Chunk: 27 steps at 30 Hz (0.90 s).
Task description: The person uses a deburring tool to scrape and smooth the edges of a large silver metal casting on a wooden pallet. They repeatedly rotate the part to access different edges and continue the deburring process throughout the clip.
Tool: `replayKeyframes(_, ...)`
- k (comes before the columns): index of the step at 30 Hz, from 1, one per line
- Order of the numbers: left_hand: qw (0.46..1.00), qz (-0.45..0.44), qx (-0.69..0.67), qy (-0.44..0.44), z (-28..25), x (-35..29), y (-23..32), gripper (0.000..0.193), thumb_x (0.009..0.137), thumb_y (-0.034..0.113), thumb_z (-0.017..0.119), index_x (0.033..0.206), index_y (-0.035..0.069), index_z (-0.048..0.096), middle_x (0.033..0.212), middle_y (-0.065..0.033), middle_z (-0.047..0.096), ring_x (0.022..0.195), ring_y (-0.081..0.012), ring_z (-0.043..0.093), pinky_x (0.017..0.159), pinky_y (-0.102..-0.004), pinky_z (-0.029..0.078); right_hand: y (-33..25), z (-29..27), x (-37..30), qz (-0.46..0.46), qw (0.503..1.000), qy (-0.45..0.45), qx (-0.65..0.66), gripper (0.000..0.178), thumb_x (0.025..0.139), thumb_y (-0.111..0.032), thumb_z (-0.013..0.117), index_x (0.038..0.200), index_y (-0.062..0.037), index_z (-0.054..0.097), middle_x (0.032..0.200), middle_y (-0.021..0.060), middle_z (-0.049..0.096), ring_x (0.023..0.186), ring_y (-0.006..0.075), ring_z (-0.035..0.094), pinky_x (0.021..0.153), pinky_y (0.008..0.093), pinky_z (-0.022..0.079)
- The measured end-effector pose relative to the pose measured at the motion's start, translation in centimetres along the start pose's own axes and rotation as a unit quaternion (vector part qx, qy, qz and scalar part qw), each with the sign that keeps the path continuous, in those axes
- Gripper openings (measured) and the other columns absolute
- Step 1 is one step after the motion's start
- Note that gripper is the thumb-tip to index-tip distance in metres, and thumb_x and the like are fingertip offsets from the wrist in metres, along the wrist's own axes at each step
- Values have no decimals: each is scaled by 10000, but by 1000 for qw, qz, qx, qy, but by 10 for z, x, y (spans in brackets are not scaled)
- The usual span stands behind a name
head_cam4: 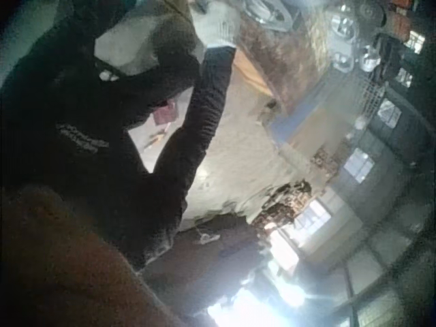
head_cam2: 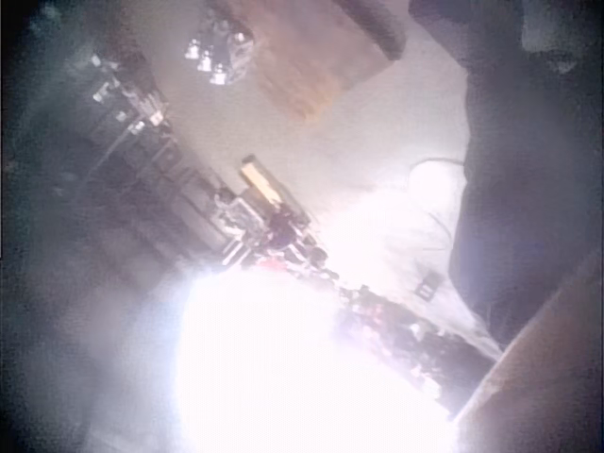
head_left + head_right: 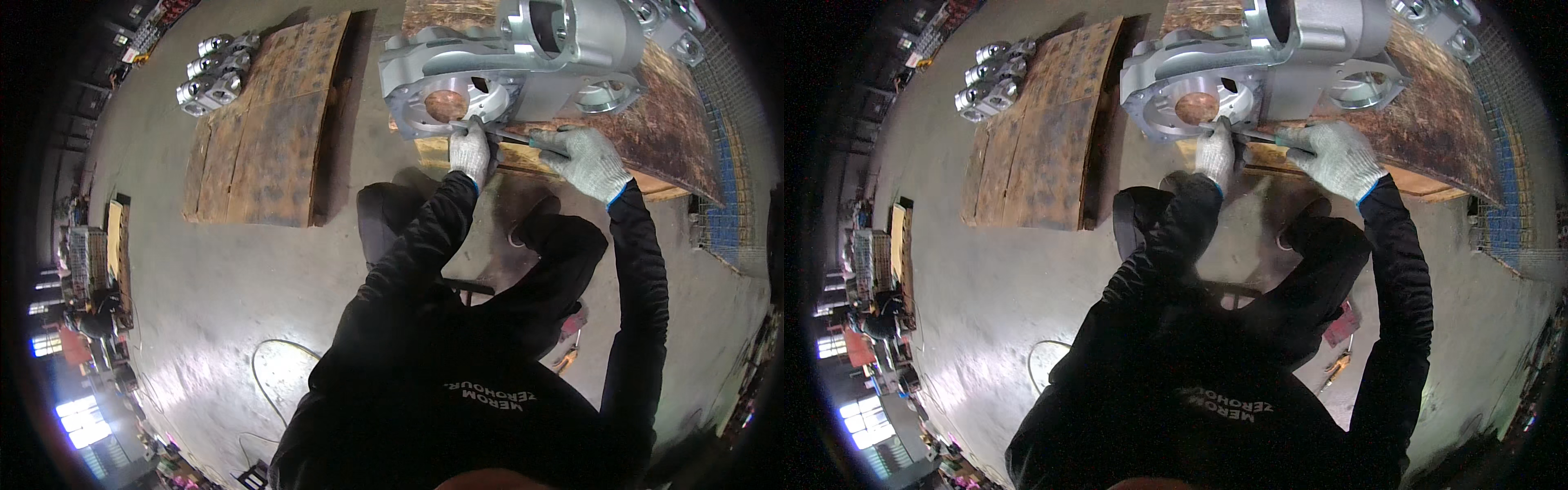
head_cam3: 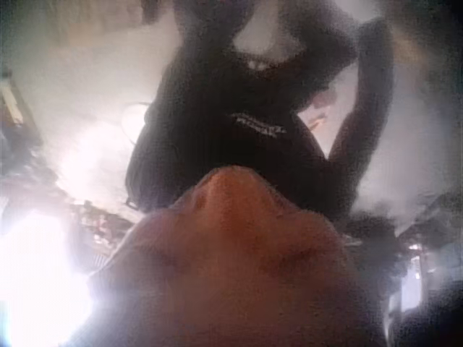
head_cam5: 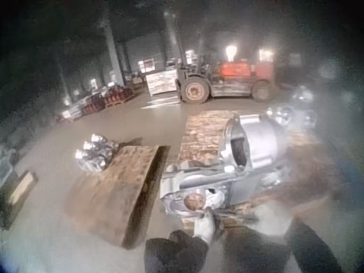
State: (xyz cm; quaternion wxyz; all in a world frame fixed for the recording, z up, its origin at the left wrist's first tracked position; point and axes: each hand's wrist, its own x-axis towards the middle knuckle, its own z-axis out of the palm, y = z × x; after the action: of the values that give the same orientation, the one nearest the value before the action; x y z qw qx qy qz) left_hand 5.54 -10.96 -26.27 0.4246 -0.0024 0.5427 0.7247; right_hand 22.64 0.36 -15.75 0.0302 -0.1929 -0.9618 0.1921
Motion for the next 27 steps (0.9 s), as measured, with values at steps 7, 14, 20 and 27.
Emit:
replayKeyframes(7,998,45,30,33,-22,1,-5,419,1075,415,453,922,52,596,696,-74,625,509,-192,592,443,-340,459,-16,8,3,-32,997,-18,-63,381,968,-292,681,1348,-267,690,1037,140,747,929,318,710,843,441,574)
replayKeyframes(14,1000,6,-7,-15,-8,7,-5,358,1072,406,476,882,112,552,634,-35,568,443,-180,533,386,-317,384,-30,-16,0,-15,988,-13,-150,342,959,-260,684,1299,-246,715,976,112,724,896,313,708,797,437,578)
replayKeyframes(20,999,10,-44,3,-23,9,-7,408,1075,460,495,852,136,606,646,-5,569,473,-135,508,430,-281,389,-32,9,-6,-38,987,60,-142,320,939,-249,685,1256,-257,730,1002,88,710,907,297,705,788,450,571)
replayKeyframes(27,999,6,-40,-29,-2,3,-11,387,1072,437,483,876,110,553,615,-39,546,448,-158,506,397,-306,386,-36,-6,-16,-70,973,105,-194,297,915,-192,696,1207,-234,736,926,84,683,766,296,699,650,424,562)
